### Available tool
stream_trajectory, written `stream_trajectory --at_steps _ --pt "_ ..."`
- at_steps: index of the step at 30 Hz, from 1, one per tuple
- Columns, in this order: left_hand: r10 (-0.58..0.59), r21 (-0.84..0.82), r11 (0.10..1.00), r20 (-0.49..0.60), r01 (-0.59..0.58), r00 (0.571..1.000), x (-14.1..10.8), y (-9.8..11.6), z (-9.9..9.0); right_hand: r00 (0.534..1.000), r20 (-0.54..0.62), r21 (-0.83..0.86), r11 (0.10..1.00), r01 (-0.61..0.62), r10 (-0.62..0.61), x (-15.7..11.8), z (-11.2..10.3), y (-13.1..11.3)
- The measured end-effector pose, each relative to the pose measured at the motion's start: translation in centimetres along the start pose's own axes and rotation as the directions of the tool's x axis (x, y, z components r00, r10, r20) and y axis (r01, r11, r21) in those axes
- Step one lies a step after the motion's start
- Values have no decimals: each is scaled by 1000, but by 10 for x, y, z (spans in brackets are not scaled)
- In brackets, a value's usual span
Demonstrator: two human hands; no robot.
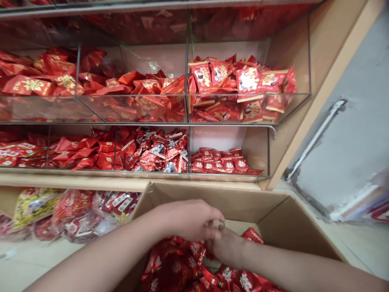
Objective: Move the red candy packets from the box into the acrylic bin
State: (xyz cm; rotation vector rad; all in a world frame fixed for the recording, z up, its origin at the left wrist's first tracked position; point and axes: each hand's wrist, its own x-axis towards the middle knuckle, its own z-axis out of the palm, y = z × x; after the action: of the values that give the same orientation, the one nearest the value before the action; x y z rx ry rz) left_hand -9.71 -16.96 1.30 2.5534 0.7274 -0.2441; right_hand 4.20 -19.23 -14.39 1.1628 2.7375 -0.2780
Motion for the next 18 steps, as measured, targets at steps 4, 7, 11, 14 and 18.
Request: stream_trajectory --at_steps 4,7,11,14,18 --pt "19 -99 994 -211 -41 977 -3 -3 -10 999 35 -33 999 14 -13 -5 -8 7" --pt "-2 -102 995 -203 -19 979 0 -9 -9 999 26 -40 999 24 -23 -7 -3 7" --pt "-15 -47 999 -141 9 990 4 -17 -3 999 -9 -34 999 36 -37 -8 -11 2" --pt "-6 -53 999 -221 -6 975 3 -18 -4 999 -26 6 1000 24 -23 -15 -44 5" --pt "-45 -210 976 -437 -54 899 -5 -15 -12 961 -270 261 965 4 69 -37 -101 12"
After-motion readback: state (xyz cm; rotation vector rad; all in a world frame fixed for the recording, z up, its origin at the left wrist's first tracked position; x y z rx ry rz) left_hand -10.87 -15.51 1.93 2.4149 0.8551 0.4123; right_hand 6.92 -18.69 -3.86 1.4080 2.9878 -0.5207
